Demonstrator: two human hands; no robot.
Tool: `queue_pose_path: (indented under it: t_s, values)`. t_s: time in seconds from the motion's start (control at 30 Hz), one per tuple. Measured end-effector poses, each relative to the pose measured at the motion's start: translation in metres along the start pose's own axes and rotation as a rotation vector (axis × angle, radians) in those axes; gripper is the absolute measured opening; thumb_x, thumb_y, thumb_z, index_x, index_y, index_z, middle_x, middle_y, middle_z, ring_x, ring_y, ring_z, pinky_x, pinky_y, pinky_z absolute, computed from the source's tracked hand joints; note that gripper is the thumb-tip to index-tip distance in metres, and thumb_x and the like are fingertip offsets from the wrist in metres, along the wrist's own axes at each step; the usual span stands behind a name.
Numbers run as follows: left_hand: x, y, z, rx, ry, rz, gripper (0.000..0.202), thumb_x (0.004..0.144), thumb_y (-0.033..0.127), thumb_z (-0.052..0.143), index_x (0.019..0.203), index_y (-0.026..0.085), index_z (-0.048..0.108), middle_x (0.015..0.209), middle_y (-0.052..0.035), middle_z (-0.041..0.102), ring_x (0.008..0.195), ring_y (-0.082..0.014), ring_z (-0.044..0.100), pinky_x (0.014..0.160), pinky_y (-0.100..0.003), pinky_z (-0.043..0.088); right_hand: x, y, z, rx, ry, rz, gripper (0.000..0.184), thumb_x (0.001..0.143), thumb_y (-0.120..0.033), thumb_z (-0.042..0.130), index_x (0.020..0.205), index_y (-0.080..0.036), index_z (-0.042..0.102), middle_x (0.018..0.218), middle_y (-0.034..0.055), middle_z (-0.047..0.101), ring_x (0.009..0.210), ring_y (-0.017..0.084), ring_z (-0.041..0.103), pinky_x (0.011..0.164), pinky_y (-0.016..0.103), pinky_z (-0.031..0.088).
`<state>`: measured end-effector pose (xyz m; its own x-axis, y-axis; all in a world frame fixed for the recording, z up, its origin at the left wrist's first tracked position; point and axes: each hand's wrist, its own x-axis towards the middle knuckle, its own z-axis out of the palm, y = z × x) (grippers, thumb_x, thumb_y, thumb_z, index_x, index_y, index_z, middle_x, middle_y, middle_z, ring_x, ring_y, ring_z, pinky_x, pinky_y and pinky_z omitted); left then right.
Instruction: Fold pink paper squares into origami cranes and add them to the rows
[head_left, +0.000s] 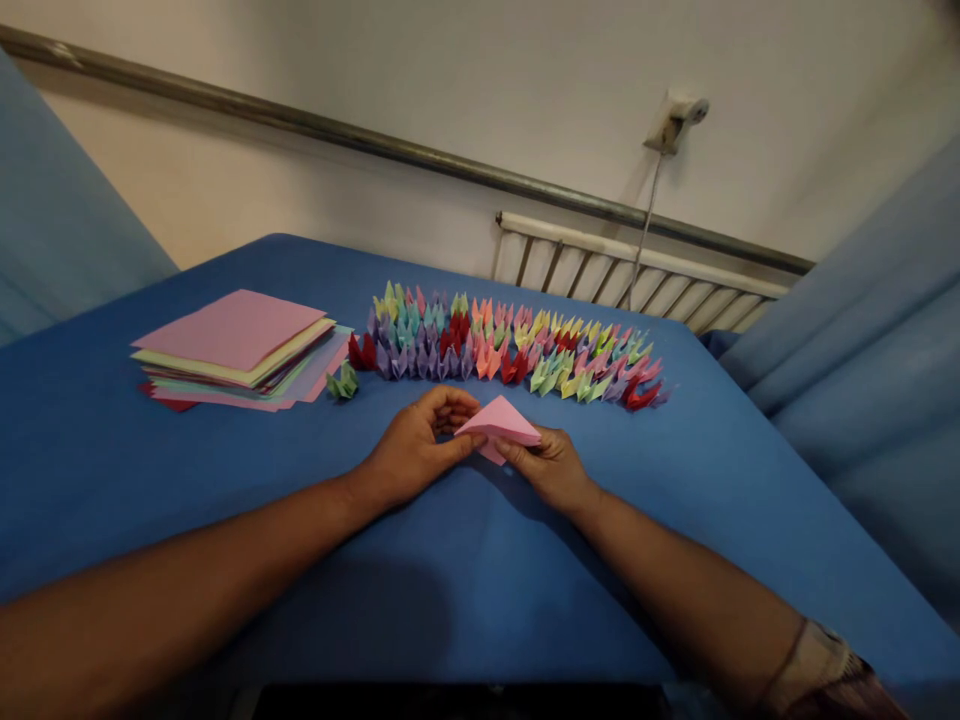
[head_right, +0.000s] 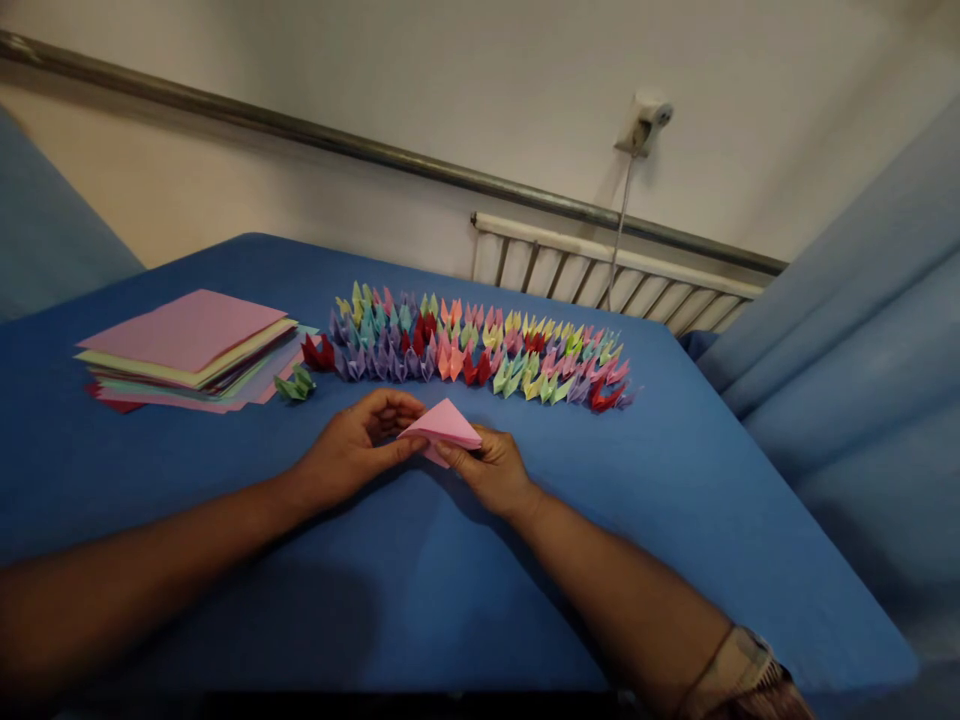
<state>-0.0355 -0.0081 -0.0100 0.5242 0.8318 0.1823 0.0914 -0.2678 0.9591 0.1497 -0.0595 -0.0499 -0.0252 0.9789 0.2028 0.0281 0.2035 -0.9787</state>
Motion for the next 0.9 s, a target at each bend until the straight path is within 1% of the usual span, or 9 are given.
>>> queue_pose_path:
  t_s: [0.07, 0.13, 0.23, 0.3, 0.37, 0.47, 0.63, 0.8, 0.9]
  values:
    - [0.0028, -0.0017, 0.0002, -0.106, 0.003, -0.098, 0.042, 0.072, 0.035, 0.076, 0.105, 0.017, 0.056, 0.091, -0.003, 0.068, 0.084, -0.018, 0.067, 0.082, -0.035, 0.053, 0.0, 0.0007, 0.0, -0.002, 0.02, -0.01, 0.028, 0.08, -0.042, 0.071, 0.1, -0.022, 0.077, 0.095, 0.0028, 0.075, 0.085, 0.019, 0.068, 0.084, 0.038, 0.054]
    - [0.0041, -0.002, -0.0002, -0.138, -0.001, -0.135, 0.041, 0.07, 0.035, 0.077, 0.102, 0.017, 0.058, 0.088, -0.002, 0.068, 0.081, -0.0164, 0.065, 0.079, -0.032, 0.053, 0.0002, 0.0001, -0.0001, 0.013, 0.021, -0.008, 0.028, 0.078, -0.042, 0.073, 0.097, -0.021, 0.077, 0.091, 0.0027, 0.074, 0.081, 0.018, 0.067, 0.08, 0.036, 0.053]
    - [0.0034, -0.0006, -0.001, -0.1, 0.007, -0.124, 0.033, 0.069, 0.037, 0.077, 0.091, 0.016, 0.062, 0.084, -0.0008, 0.066, 0.075, -0.0138, 0.062, 0.073, -0.028, 0.051, 0.0016, -0.003, -0.0009, 0.048, 0.037, 0.006, 0.03, 0.072, -0.041, 0.078, 0.093, -0.02, 0.075, 0.082, 0.0008, 0.071, 0.072, 0.015, 0.063, 0.07, 0.03, 0.051]
    - [0.0025, 0.0005, -0.0014, -0.049, 0.007, -0.111, 0.029, 0.069, 0.037, 0.077, 0.085, 0.016, 0.064, 0.079, 0.0005, 0.064, 0.071, -0.0124, 0.058, 0.068, -0.025, 0.048, 0.0028, -0.0053, -0.0018, 0.053, 0.076, 0.009, 0.027, 0.069, -0.04, 0.08, 0.087, -0.019, 0.073, 0.074, -0.0012, 0.068, 0.065, 0.012, 0.058, 0.064, 0.026, 0.047]
    - [0.002, 0.0009, -0.0018, -0.017, -0.012, -0.116, 0.026, 0.072, 0.038, 0.075, 0.081, 0.015, 0.064, 0.075, 0.001, 0.062, 0.068, -0.0117, 0.056, 0.064, -0.024, 0.046, 0.0036, -0.0066, -0.0023, 0.038, 0.12, 0.007, 0.024, 0.07, -0.04, 0.078, 0.076, -0.018, 0.07, 0.066, -0.0028, 0.063, 0.059, 0.01, 0.053, 0.059, 0.024, 0.043]
    - [0.0028, 0.0003, -0.003, -0.009, -0.021, -0.14, 0.027, 0.076, 0.041, 0.071, 0.079, 0.015, 0.064, 0.073, 0.0005, 0.062, 0.067, -0.0121, 0.055, 0.062, -0.024, 0.044, 0.0027, -0.0068, -0.002, 0.006, 0.143, 0.006, 0.028, 0.074, -0.043, 0.074, 0.067, -0.018, 0.065, 0.059, -0.0037, 0.058, 0.055, 0.009, 0.049, 0.056, 0.023, 0.04]
    - [0.0042, -0.0017, -0.0047, 0.041, 0.001, -0.147, 0.032, 0.076, 0.046, 0.07, 0.077, 0.015, 0.063, 0.071, 0.0002, 0.062, 0.065, -0.0124, 0.054, 0.059, -0.024, 0.043, -0.0002, -0.0072, -0.0005, 0.004, 0.088, 0.071, 0.034, 0.08, -0.049, 0.068, 0.07, -0.018, 0.062, 0.053, -0.0051, 0.055, 0.044, 0.008, 0.047, 0.045, 0.021, 0.035]
    - [0.0042, -0.0038, -0.0051, 0.007, -0.043, -0.188, 0.033, 0.08, 0.047, 0.066, 0.075, 0.015, 0.063, 0.059, 0.0031, 0.055, 0.055, -0.0095, 0.047, 0.052, -0.021, 0.036, 0.0001, -0.0079, -0.0005, 0.032, 0.098, 0.068, 0.037, 0.081, -0.053, 0.065, 0.071, -0.018, 0.061, 0.05, -0.0048, 0.055, 0.041, 0.008, 0.048, 0.044, 0.021, 0.036]
    - [0.0046, -0.0034, -0.0057, -0.015, -0.044, -0.185, 0.031, 0.081, 0.046, 0.064, 0.077, 0.015, 0.064, 0.061, 0.0028, 0.056, 0.056, -0.0096, 0.049, 0.054, -0.022, 0.038, 0.0009, -0.0066, -0.001, 0.06, 0.087, 0.08, 0.037, 0.083, -0.054, 0.063, 0.074, -0.018, 0.062, 0.051, -0.0043, 0.057, 0.041, 0.008, 0.049, 0.044, 0.021, 0.037]
